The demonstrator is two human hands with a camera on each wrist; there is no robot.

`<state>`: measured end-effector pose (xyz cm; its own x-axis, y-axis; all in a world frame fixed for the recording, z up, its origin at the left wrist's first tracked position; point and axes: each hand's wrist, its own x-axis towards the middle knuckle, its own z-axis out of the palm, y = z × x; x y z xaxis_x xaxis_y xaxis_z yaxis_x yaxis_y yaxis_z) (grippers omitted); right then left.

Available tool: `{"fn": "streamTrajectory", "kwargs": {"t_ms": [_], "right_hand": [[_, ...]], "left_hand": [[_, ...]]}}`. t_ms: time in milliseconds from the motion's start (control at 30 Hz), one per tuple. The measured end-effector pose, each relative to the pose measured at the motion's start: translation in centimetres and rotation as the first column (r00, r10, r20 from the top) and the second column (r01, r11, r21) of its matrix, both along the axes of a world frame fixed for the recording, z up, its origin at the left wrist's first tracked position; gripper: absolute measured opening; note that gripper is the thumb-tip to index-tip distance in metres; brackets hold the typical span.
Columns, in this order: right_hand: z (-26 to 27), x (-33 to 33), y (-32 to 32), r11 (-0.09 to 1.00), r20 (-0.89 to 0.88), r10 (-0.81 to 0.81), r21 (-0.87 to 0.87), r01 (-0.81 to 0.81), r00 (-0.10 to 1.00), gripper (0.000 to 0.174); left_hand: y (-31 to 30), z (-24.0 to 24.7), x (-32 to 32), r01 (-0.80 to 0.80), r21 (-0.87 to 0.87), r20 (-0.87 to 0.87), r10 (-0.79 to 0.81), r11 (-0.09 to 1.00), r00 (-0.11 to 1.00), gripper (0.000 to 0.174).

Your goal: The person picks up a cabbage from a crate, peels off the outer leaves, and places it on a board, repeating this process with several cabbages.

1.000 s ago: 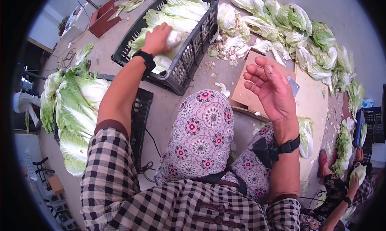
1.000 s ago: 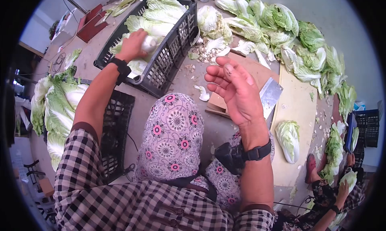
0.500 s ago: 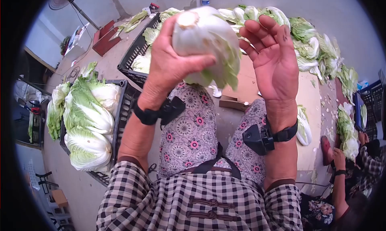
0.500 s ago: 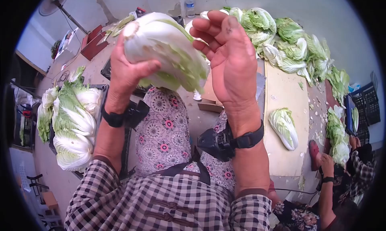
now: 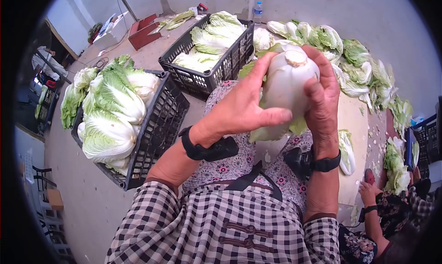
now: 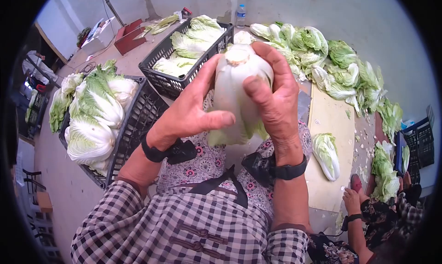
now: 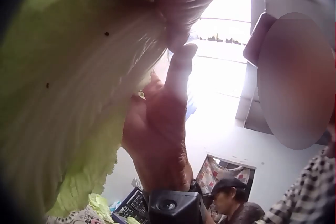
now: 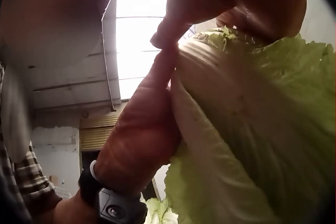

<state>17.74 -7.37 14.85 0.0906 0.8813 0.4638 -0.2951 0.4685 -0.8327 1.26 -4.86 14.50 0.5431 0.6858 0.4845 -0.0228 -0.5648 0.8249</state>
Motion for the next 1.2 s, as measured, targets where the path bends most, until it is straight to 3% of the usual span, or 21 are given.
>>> {"fn": "streamTrajectory", "kwargs": {"t_ms": [33, 100, 133, 167, 267, 300, 367, 400, 467, 500, 533, 567, 700, 800, 833, 933, 967, 1067, 1200], "right_hand": [[0.1, 0.4, 0.2, 1.0, -0.079, 0.024, 0.004, -0.023, 0.997, 0.064], [0.3, 1.1, 0.3, 1.0, -0.198, 0.003, -0.007, -0.004, 0.98, 0.048], [0.3, 1.5, 0.5, 1.0, -0.215, 0.007, -0.02, -0.012, 0.977, 0.05], [0.1, 1.8, 0.9, 0.999, -0.244, 0.003, -0.038, -0.013, 0.97, 0.05], [0.2, 2.7, 1.3, 0.997, -0.263, 0.017, -0.066, -0.035, 0.965, 0.055], [0.2, 2.9, 1.4, 0.997, -0.257, 0.025, -0.067, -0.044, 0.966, 0.057], [0.2, 3.3, 1.3, 0.992, -0.241, 0.055, -0.095, -0.08, 0.969, 0.062], [0.1, 3.5, 1.3, 0.994, -0.249, 0.052, -0.079, -0.074, 0.967, 0.062], [-0.1, 3.8, 1.3, 0.998, -0.266, 0.04, -0.045, -0.054, 0.963, 0.063], [-0.1, 4.0, 1.3, 0.998, -0.266, 0.044, -0.029, -0.053, 0.963, 0.062], [0.1, 4.2, 1.3, 0.999, -0.266, 0.047, -0.012, -0.053, 0.963, 0.061], [0.3, 4.4, 1.3, 0.999, -0.268, 0.043, 0.001, -0.044, 0.963, 0.06], [0.9, 6.6, 1.7, 0.978, -0.072, 0.093, -0.179, -0.105, 0.993, 0.05], [1.3, 8.4, 1.9, 0.983, 0.206, -0.014, -0.174, 0.051, 0.978, 0.049], [0.8, 8.8, 2.2, 0.969, 0.279, -0.171, -0.125, 0.212, 0.945, 0.047], [0.5, 10.5, 2.6, 0.991, -0.194, -0.101, -0.107, 0.081, 0.976, 0.057], [0.6, 10.7, 2.4, 0.998, -0.34, -0.012, -0.068, -0.011, 0.94, 0.064], [1.4, 10.3, 2.2, 0.993, -0.689, 0.092, 0.006, -0.121, 0.718, 0.058], [0.0, 11.8, 2.5, 0.982, -0.747, 0.184, 0.106, -0.159, 0.639, 0.055]], "left_hand": [[0.2, 0.2, -0.3, 0.003, 0.102, -0.13, 0.01, 0.995, 0.992, 0.107], [1.4, -0.1, 0.4, -0.008, 0.133, -0.121, 0.024, 0.991, 0.992, 0.108], [2.0, -0.2, 1.0, -0.003, 0.148, -0.117, 0.021, 0.989, 0.993, 0.109], [2.0, 0.0, 1.6, 0.0, 0.004, -0.073, 0.001, 1.0, 0.997, 0.11], [2.4, -1.0, 3.4, 0.069, -0.134, 0.164, -0.046, 0.989, 0.985, 0.112], [2.5, -1.1, 3.4, 0.023, -0.098, 0.069, -0.016, 0.995, 0.997, 0.112], [2.9, -1.3, 2.8, -0.056, -0.012, -0.117, 0.054, 0.998, 0.992, 0.114], [3.0, -1.3, 2.6, -0.114, 0.182, -0.175, 0.146, 0.977, 0.974, 0.114], [3.2, -0.9, 2.9, -0.169, 0.551, -0.225, 0.34, 0.818, 0.913, 0.114], [3.1, -1.0, 3.4, -0.125, 0.308, -0.135, 0.174, 0.943, 0.975, 0.114], [2.9, -1.0, 3.9, -0.03, 0.053, -0.004, 0.031, 0.998, 1.0, 0.113], [2.8, -1.1, 4.5, 0.112, -0.194, 0.154, -0.083, 0.974, 0.985, 0.112], [2.8, -1.3, 6.3, 0.119, -0.293, 0.183, -0.066, 0.949, 0.981, 0.108], [2.5, -1.4, 7.3, 0.075, -0.402, 0.188, 0.002, 0.913, 0.982, 0.1], [2.5, -1.4, 7.5, 0.071, -0.399, 0.176, 0.0, 0.914, 0.984, 0.099], [2.5, -1.3, 7.9, 0.048, -0.377, 0.146, 0.008, 0.925, 0.989, 0.099], [2.4, -1.3, 8.2, 0.045, -0.369, 0.131, 0.004, 0.928, 0.991, 0.099], [2.0, -2.0, 9.0, 0.029, -0.291, 0.06, -0.012, 0.956, 0.998, 0.101], [2.0, -2.5, 9.8, 0.026, -0.306, -0.047, -0.042, 0.952, 0.998, 0.103]]}}
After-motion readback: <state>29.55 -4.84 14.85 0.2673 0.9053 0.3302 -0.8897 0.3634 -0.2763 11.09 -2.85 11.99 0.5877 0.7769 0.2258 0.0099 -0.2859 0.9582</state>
